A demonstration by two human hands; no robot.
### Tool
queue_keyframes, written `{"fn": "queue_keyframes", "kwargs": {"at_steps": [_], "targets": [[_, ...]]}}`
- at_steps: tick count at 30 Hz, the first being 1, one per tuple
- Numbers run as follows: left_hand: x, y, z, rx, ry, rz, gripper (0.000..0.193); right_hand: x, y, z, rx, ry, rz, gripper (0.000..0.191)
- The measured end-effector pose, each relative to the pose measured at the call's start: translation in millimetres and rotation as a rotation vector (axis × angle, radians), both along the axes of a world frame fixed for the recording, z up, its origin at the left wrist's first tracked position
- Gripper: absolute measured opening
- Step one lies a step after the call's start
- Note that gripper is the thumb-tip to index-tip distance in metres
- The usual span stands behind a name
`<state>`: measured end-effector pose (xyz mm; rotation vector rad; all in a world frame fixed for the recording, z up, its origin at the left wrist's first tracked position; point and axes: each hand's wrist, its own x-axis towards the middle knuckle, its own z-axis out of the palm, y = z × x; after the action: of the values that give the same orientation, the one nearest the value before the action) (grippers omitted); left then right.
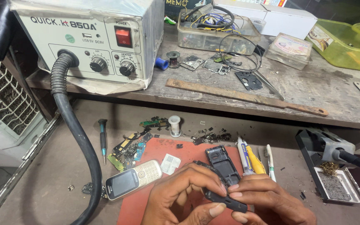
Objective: The person holds a disassembled mobile phone motherboard and casing, using tweezers to remove small components and a white sticker. The person then places the casing back onto the motherboard.
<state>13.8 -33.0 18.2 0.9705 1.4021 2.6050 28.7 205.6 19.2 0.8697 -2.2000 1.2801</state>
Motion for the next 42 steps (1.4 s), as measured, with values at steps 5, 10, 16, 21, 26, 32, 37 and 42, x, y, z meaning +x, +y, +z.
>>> {"fn": "queue_keyframes", "kwargs": {"at_steps": [5,10,16,21,26,32,37,42], "targets": [[3.2,0.1,0.0,0.032,0.014,-0.002,0.017,0.4,0.0,0.8,-0.001,0.035,0.045,0.031],[0.2,-3.7,0.0,0.047,0.036,0.012,0.015,2.8,-17.2,-4.0,-0.161,-0.016,0.04,0.028],[-3.6,-4.1,-1.4,0.039,0.068,0.048,0.013,3.2,-27.3,-5.5,-0.475,-0.192,0.085,0.058],[-3.3,-3.4,-3.1,0.063,0.056,0.042,0.013,-8.8,-26.3,-15.4,-0.705,-0.332,-0.013,0.056],[-5.3,-5.8,-7.9,-0.012,0.124,0.063,0.013,-14.8,-18.1,-23.4,-0.958,-0.871,0.411,0.049],[-13.0,-8.4,-11.3,-0.194,0.377,0.228,0.013,-9.5,-17.3,-15.8,-0.949,-1.184,0.404,0.057],[-13.9,-14.6,-0.6,-0.269,0.45,0.265,0.016,-12.4,-25.4,-11.6,-0.861,-1.165,0.147,0.069],[-10.0,-17.8,3.5,-0.273,0.323,0.422,0.033,-14.0,-30.2,-13.9,-0.746,-1.083,0.297,0.068]]}}
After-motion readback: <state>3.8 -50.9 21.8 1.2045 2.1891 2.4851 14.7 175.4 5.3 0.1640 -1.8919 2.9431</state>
